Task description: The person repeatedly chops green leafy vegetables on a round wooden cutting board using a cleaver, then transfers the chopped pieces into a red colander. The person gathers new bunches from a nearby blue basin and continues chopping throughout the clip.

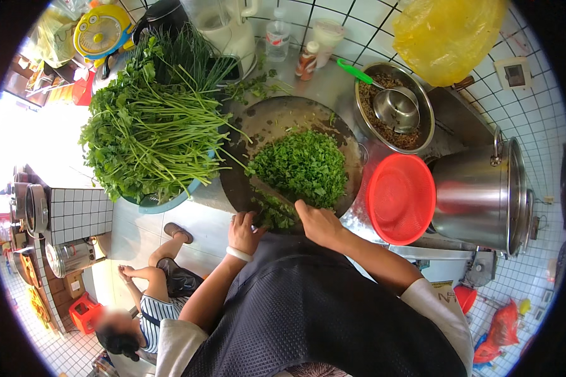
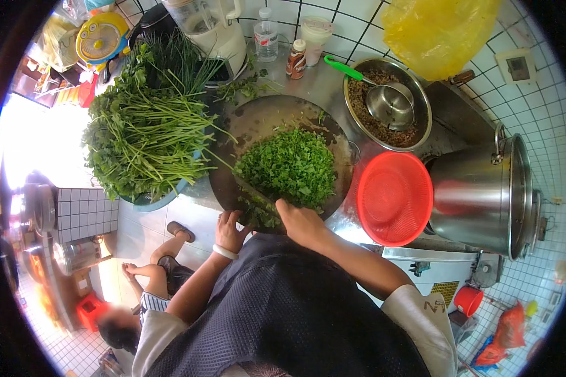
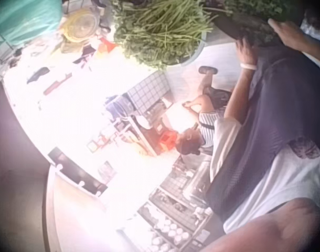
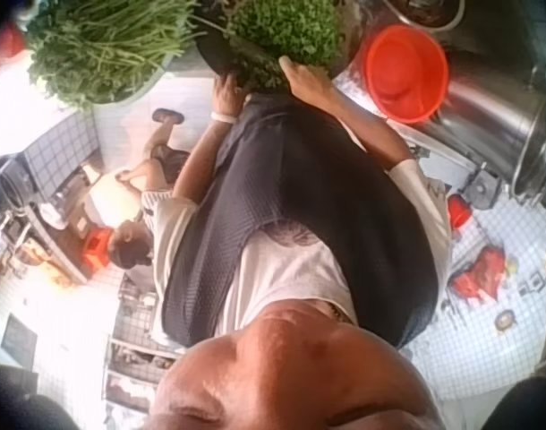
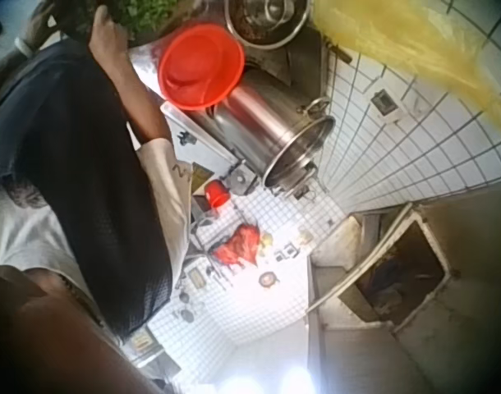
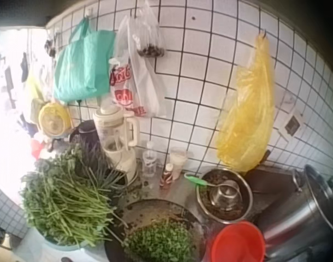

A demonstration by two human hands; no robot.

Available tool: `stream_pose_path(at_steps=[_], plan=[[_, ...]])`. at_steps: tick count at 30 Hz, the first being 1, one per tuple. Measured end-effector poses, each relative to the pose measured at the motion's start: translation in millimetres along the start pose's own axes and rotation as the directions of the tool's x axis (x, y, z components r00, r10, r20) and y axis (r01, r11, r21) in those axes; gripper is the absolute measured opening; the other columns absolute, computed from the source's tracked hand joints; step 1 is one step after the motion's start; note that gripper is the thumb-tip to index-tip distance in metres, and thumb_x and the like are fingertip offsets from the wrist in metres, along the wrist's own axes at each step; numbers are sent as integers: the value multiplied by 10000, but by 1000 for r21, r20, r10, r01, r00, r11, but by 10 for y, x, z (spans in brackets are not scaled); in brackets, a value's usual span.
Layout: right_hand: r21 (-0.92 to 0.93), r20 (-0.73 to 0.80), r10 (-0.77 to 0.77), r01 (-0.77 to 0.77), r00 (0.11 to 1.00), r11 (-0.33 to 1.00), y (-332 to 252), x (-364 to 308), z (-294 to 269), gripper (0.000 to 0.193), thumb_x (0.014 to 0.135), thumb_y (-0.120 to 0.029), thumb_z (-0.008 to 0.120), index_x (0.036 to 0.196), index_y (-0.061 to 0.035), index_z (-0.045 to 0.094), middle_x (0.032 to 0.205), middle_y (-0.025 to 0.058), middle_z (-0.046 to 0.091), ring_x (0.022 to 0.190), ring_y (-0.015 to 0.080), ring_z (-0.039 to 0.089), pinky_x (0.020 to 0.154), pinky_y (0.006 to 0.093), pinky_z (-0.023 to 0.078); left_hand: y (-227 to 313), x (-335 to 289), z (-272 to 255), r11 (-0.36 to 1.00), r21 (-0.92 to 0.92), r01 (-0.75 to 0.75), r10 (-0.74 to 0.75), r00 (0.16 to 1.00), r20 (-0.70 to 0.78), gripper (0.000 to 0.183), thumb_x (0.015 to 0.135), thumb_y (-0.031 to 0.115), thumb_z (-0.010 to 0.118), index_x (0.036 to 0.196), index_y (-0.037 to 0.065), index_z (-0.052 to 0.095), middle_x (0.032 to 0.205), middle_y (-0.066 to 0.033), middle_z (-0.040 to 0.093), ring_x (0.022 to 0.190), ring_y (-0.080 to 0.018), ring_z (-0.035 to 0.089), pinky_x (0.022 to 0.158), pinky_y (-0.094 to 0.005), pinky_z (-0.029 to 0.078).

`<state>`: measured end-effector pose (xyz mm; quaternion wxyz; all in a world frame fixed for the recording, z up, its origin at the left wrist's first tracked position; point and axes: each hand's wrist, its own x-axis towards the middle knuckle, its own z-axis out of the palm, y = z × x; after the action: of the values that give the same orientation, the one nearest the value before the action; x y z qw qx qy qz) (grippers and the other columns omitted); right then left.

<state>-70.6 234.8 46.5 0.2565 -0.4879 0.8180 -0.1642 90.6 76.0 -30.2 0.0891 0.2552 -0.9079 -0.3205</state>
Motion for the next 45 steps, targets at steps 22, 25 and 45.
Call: stream_pose_path(at_steps=[22, 25, 45], plan=[[-14, 59, -5, 6, 998, 1000, -25, 5, 82, 259, 802, -29, 488, 1038, 1, 385, 776, 225, 625, 631, 400, 622, 537, 494, 497, 54, 117, -15, 998, -58, 6, -16, 982, -187, 383, 566, 129, 798, 828, 80, 523, 883, -111, 506, 873, -335, 491, 784, -429, 407], [-31, 38, -57, 58, 998, 998, -32, -7, 107, 258, 798, -30, 496, 1031, -2, 390, 781, 228, 626, 630, 393, 629, 528, 480, 504, 23, 35, -49, 997, -72, 11, -24, 984, -177, 390, 572, 145, 804, 843, 80, 531, 892, -115, 512, 871, -336, 494, 789, -429, 411], [24, -517, 410, -466, 751, 884, 787, -253, -361, 257, 821, -26, 518, 1045, -26, 392, 798, 255, 585, 664, 432, 600, 556, 520, 484, 277, 434, 426, 984, -115, -134, 117, 982, -148, 895, 699, 344, 756, 1373, 14, 268, 1431, -296, 203, 1338, -488, 160, 1082, -585, 143]])
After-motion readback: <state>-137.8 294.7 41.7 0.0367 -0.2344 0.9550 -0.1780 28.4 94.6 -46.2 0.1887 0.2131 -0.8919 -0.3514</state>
